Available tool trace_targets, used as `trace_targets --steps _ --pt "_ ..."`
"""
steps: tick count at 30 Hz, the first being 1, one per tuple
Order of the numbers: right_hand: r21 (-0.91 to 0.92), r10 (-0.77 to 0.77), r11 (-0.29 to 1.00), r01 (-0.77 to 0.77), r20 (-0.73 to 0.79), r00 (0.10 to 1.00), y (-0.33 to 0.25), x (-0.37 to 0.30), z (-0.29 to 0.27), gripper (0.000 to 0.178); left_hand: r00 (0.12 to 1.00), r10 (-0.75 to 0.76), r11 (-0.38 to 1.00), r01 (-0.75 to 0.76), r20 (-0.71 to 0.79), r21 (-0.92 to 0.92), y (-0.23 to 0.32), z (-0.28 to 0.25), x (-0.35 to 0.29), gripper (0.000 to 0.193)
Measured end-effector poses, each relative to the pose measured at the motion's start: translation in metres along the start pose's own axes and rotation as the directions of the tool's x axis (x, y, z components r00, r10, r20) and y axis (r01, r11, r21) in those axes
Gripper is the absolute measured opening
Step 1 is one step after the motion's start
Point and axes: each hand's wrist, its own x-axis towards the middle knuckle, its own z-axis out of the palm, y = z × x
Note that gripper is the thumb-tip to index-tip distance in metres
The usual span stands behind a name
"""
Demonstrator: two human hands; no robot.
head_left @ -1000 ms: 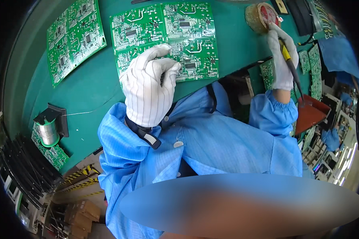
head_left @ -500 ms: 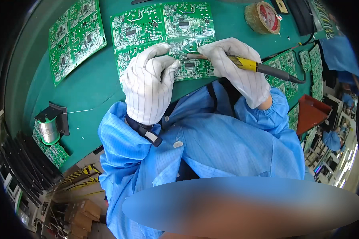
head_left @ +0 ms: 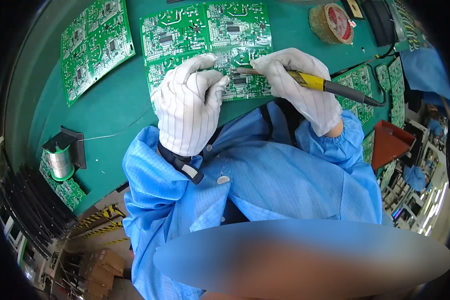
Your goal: Soldering components onto printed circuit boards at an assembly station.
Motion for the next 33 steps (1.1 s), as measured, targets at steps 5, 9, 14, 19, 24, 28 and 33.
trace_targets --steps 5,9,14,19,24,28,33 --pt "0.062 -0.003 0.998 0.003 -0.006 1.0 -0.002 -0.002 -0.001 0.015 1.0 -0.002 1.0 0.002 -0.007 -0.004 0.0 0.0 -0.001 0.016" --pt "0.271 0.148 0.956 -0.112 -0.115 0.982 -0.001 -0.013 -0.023 0.014 1.0 0.0 1.0 -0.001 -0.013 -0.023 -0.001 0.0 -0.001 0.016" --pt "-0.17 -0.075 0.985 -0.031 -0.586 0.807 0.033 0.004 -0.064 0.021 1.0 0.001 1.0 -0.001 -0.003 -0.02 -0.001 -0.001 -0.001 0.016" --pt "0.014 0.034 0.999 -0.031 -0.53 0.848 0.025 -0.011 -0.07 0.017 1.0 0.021 1.0 -0.022 -0.019 -0.014 0.0 -0.001 -0.001 0.015" --pt "0.219 0.031 0.976 -0.01 -0.091 0.995 -0.017 -0.014 -0.03 0.011 0.999 0.035 0.999 -0.035 -0.019 0.0 -0.002 0.0 0.002 0.013" --pt "-0.044 -0.23 0.972 0.232 0.037 0.972 -0.035 0.014 -0.021 0.01 0.998 0.051 0.999 -0.051 -0.037 0.003 -0.002 0.0 0.001 0.013" --pt "-0.253 -0.342 0.889 0.381 0.187 0.921 -0.042 0.024 -0.032 0.015 0.999 0.039 0.999 -0.039 -0.024 -0.012 -0.002 0.0 0.002 0.014"
